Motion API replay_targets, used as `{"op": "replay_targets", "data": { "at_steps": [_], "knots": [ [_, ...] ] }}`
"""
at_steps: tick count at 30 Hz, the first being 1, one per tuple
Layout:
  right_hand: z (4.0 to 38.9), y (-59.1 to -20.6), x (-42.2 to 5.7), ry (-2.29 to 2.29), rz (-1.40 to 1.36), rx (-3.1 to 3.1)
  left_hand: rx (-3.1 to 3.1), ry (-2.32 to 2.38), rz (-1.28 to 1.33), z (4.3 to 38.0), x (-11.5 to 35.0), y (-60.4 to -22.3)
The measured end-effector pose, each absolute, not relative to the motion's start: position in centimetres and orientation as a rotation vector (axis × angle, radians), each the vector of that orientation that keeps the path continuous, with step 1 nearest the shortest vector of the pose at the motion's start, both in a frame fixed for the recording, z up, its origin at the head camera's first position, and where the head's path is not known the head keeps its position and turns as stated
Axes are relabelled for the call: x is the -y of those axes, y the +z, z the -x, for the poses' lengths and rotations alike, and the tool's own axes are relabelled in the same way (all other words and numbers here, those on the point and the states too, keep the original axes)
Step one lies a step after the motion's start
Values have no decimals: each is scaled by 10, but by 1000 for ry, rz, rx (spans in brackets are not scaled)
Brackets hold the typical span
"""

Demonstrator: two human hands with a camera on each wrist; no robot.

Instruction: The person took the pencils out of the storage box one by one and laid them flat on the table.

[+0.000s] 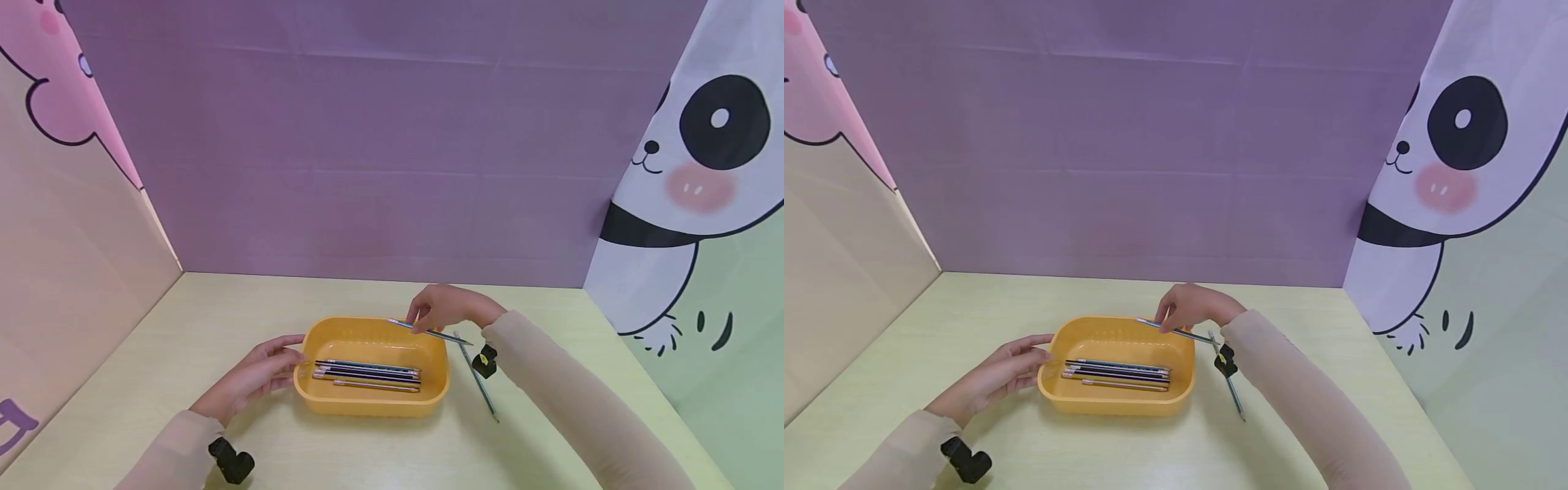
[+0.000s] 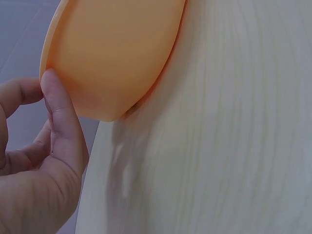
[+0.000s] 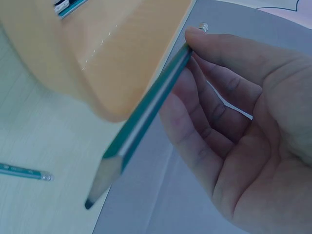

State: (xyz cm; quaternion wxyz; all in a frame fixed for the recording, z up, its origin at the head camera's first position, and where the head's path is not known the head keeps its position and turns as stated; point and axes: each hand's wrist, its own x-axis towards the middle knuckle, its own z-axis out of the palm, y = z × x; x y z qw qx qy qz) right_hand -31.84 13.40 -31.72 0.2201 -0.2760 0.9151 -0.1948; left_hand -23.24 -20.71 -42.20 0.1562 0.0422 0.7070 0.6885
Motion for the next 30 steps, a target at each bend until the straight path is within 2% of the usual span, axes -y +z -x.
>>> {"op": "replay_targets", "data": {
  "at_steps": [30],
  "knots": [
    [308, -329, -191, -561, 650, -2581, -2034, 1967, -72, 232, 206, -422]
  ]
}}
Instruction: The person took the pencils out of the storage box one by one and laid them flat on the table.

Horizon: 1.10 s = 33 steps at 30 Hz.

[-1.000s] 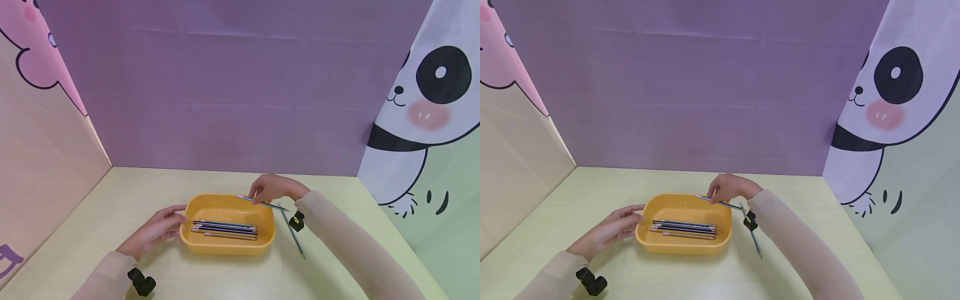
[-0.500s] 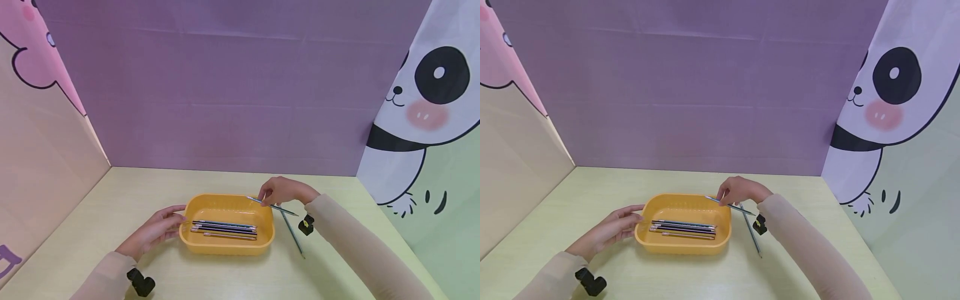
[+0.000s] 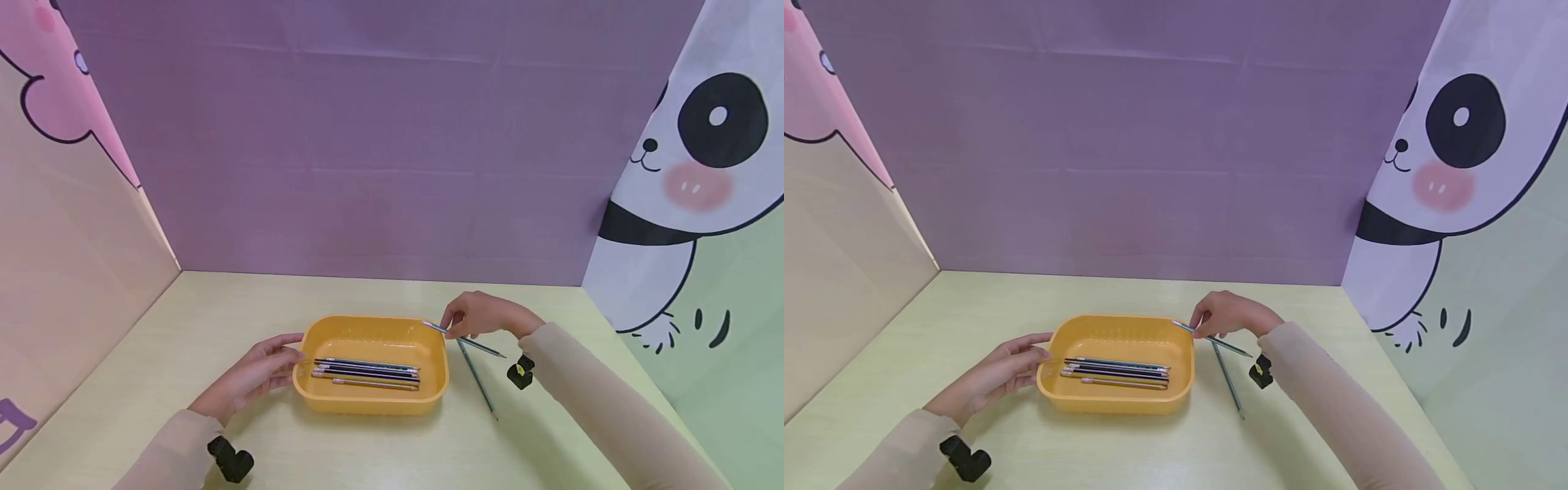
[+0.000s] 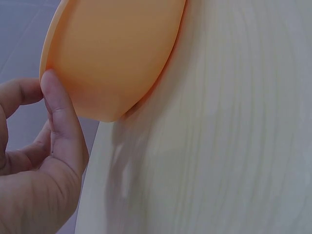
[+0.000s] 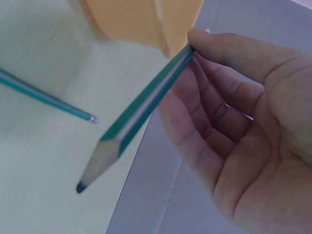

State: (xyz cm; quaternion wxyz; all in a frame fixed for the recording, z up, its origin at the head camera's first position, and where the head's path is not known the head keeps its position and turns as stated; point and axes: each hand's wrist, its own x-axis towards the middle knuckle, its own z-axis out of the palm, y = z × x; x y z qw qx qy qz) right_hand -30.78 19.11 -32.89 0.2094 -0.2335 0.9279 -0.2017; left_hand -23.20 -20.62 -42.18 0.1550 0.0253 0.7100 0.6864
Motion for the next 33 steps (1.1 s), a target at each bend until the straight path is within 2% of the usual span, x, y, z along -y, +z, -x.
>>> {"op": "replay_targets", "data": {
  "at_steps": [33],
  "knots": [
    [301, -356, -241, -682, 523, -2597, -2022, 1982, -86, 232, 206, -423]
  ]
}}
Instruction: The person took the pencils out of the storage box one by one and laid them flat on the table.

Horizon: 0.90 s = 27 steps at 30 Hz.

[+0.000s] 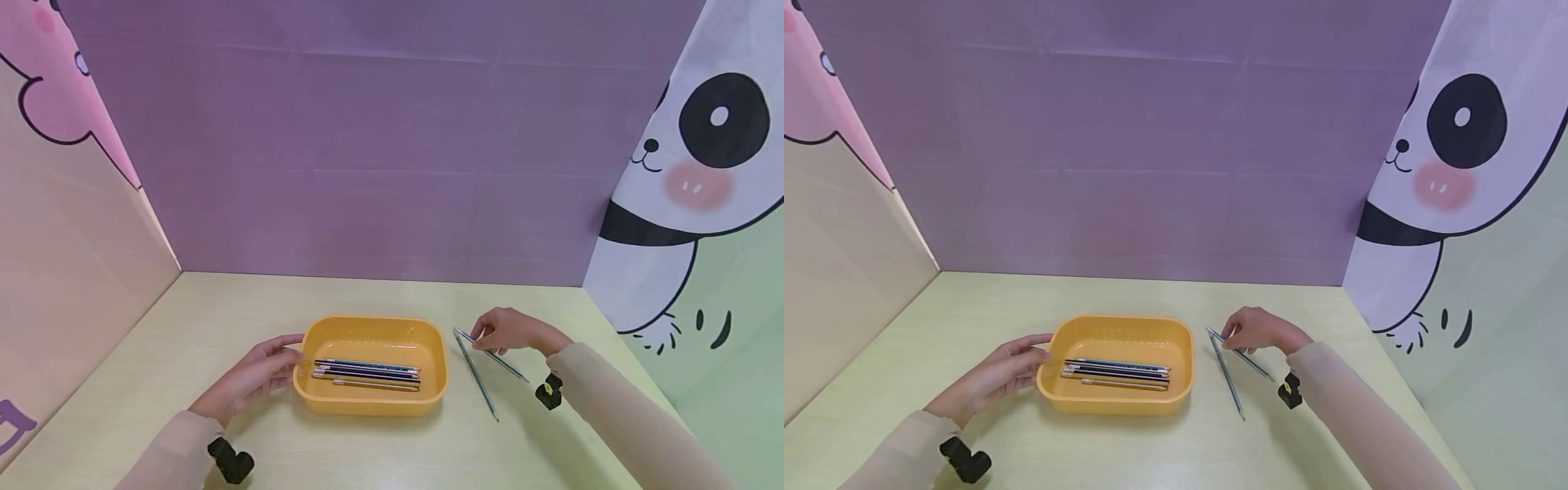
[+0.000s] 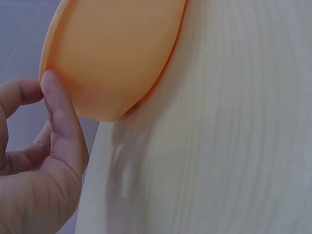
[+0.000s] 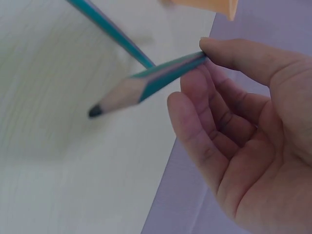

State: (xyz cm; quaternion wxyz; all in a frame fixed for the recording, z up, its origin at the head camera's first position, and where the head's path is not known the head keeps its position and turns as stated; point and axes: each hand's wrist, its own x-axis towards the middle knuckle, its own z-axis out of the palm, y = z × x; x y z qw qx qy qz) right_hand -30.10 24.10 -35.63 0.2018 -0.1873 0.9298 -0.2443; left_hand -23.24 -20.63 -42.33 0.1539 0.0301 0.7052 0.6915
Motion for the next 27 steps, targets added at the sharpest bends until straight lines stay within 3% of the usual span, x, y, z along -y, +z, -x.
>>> {"op": "replay_targets", "data": {
  "at_steps": [27],
  "knots": [
    [292, -397, -252, -879, 267, -2644, -2022, 1975, -93, 233, 206, -422]
  ]
}}
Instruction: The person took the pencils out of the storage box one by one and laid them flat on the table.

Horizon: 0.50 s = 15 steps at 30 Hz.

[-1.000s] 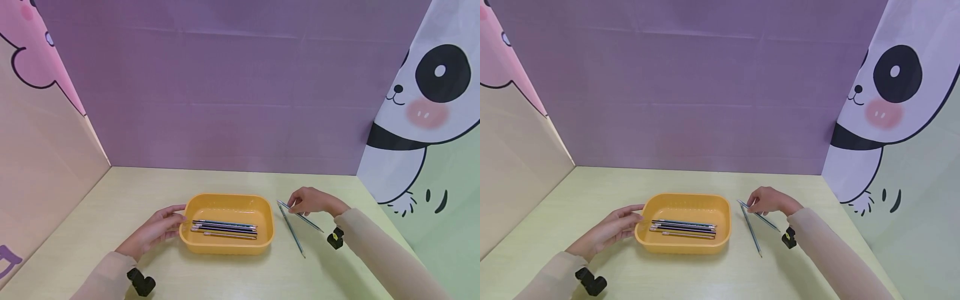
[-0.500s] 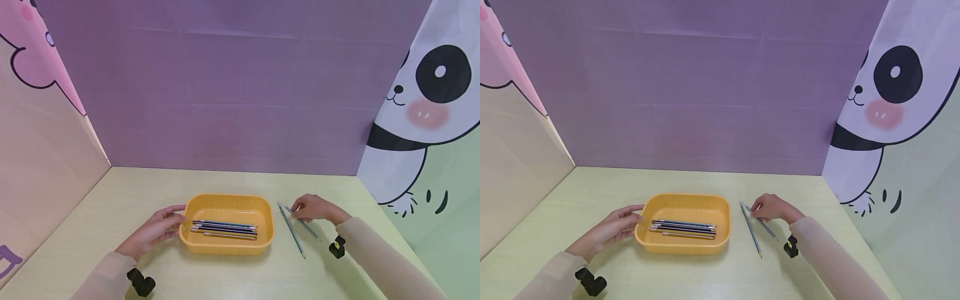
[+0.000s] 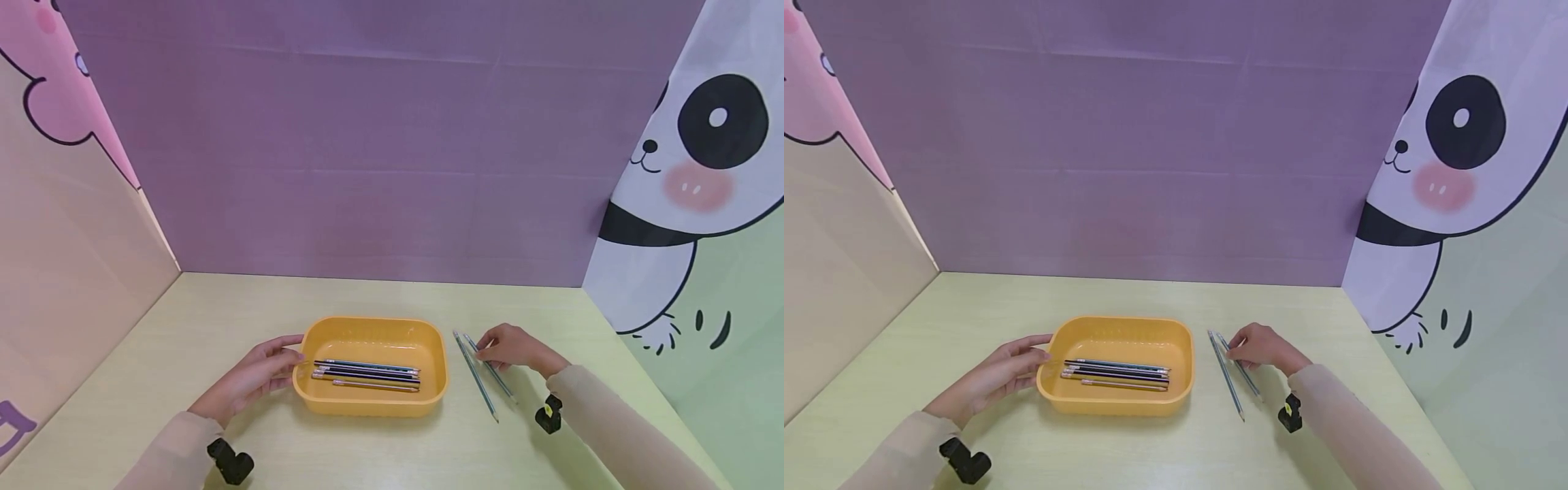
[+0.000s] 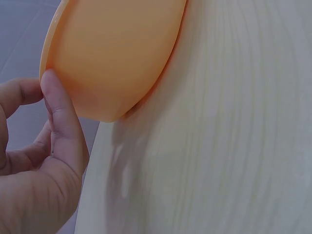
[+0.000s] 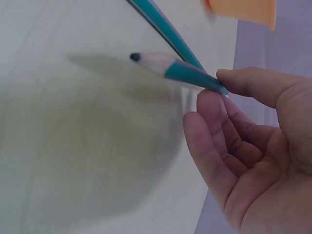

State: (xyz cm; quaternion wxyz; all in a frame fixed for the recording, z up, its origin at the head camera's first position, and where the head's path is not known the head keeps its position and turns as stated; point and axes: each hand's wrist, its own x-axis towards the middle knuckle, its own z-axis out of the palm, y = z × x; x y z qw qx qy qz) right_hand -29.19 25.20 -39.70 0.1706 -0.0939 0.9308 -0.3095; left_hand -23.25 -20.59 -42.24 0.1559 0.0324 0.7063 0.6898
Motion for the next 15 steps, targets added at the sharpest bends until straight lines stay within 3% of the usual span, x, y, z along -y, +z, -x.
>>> {"op": "replay_targets", "data": {
  "at_steps": [15],
  "knots": [
    [289, -408, -248, -933, 192, -2691, -2027, 1974, -79, 232, 206, -422]
  ]
}}
